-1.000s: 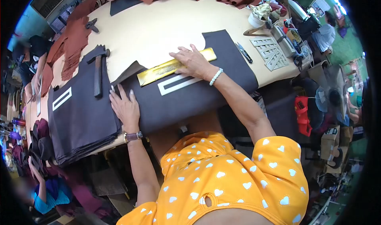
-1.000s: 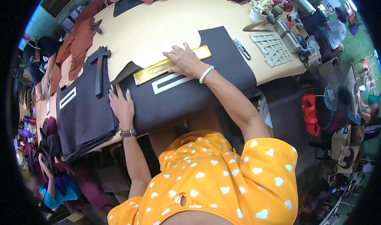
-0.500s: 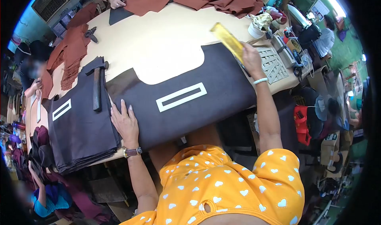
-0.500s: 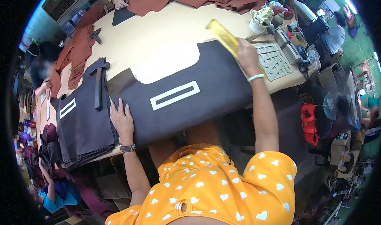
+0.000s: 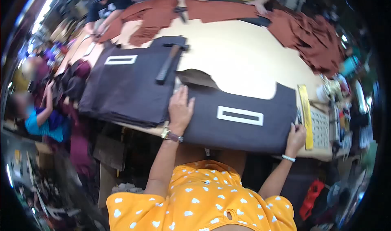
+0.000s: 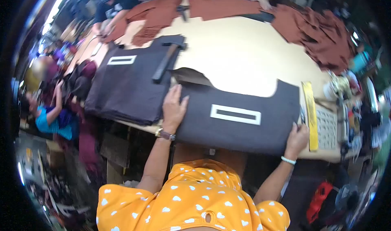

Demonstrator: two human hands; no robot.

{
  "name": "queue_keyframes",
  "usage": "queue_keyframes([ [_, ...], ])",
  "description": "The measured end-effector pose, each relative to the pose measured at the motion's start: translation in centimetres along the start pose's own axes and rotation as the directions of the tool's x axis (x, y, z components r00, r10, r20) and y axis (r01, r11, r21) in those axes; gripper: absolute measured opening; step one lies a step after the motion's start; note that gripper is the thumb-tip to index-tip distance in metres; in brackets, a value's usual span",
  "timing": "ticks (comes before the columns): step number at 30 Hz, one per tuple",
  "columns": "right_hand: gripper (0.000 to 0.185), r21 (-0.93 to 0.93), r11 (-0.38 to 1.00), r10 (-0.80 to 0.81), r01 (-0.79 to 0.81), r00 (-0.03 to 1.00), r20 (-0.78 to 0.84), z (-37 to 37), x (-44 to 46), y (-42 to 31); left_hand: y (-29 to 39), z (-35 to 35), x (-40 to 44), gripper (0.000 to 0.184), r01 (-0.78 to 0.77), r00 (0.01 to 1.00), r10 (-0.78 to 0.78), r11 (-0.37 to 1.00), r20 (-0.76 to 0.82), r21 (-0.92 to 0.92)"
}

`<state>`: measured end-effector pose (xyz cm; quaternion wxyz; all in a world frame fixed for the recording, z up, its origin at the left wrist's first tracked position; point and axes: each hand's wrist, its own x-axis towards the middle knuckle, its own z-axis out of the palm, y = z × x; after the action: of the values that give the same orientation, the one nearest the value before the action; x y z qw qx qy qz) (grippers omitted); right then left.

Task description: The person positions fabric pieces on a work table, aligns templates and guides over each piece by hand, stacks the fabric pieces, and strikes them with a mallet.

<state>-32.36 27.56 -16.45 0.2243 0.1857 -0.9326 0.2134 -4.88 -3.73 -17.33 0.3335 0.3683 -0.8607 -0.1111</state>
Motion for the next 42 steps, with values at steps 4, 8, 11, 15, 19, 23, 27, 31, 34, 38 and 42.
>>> queue_keyframes([
  [4, 0.015, 0.192, 0.978, 0.051, -0.079, 0.988, 0.147, 0.7, 1.6, 0.0, 0.7, -0.7, 0.1, 0.043, 0.004, 0.998, -0.011, 0.992, -0.057, -0.123],
  [8, 0.003, 0.629, 0.760, 0.037, -0.163, 0.977, 0.209, 2.6, 3.2, -0.1, 1.1, -2.1, 1.2, 0.042, 0.008, 0.993, -0.044, 0.953, -0.114, -0.303],
  [11, 0.029, 0.798, 0.566, -0.111, -0.206, 0.940, 0.321, 3.2, 4.9, -0.4, 0.7, -4.2, 3.4, 0.041, -0.046, 0.980, -0.020, 0.945, -0.200, -0.322],
  [15, 0.055, 0.860, 0.470, -0.332, -0.200, 0.862, 0.383, 2.3, 6.2, -7.4, -4.2, -9.5, 8.6, 0.042, -0.046, 0.962, -0.011, 0.978, -0.272, -0.203],
  [19, 0.064, 0.923, 0.382, -0.555, -0.041, 0.788, 0.265, 3.9, 4.7, -17.3, -11.3, -15.4, 13.6, 0.045, 0.024, 0.958, 0.028, 0.984, -0.286, 0.178],
  [23, 0.069, 0.864, 0.418, -0.670, 0.280, 0.737, 0.085, 6.9, 2.5, -27.3, -18.7, -19.7, 17.9, 0.045, 0.150, 0.981, -0.081, 0.888, -0.174, 0.436],
  [27, 0.072, 0.887, 0.366, -0.677, 0.283, 0.735, 0.045, 9.6, 1.4, -35.2, -24.1, -22.4, 20.7, 0.033, 0.133, 0.983, -0.023, 0.777, -0.183, 0.615],
  [31, 0.076, 0.911, 0.352, -0.707, 0.217, 0.699, 0.106, 10.4, 0.0, -39.9, -26.9, -24.0, 22.1, 0.040, 0.219, 0.975, -0.181, 0.687, -0.128, 0.693],
  [34, 0.077, 0.908, 0.379, -0.718, 0.180, 0.676, 0.166, 11.4, -1.0, -41.8, -28.3, -23.8, 22.9, 0.047, 0.277, 0.953, -0.281, 0.652, -0.115, 0.706],
  [38, 0.078, 0.896, 0.407, -0.724, 0.176, 0.661, 0.199, 12.5, -2.1, -43.0, -31.3, -21.5, 22.7, 0.063, 0.329, 0.939, -0.272, 0.538, -0.209, 0.776],
  [42, 0.078, 0.882, 0.445, -0.712, 0.157, 0.659, 0.242, 13.1, -2.3, -43.2, -29.2, -17.2, 20.5, 0.078, 0.347, 0.938, -0.252, 0.684, -0.239, 0.641],
])
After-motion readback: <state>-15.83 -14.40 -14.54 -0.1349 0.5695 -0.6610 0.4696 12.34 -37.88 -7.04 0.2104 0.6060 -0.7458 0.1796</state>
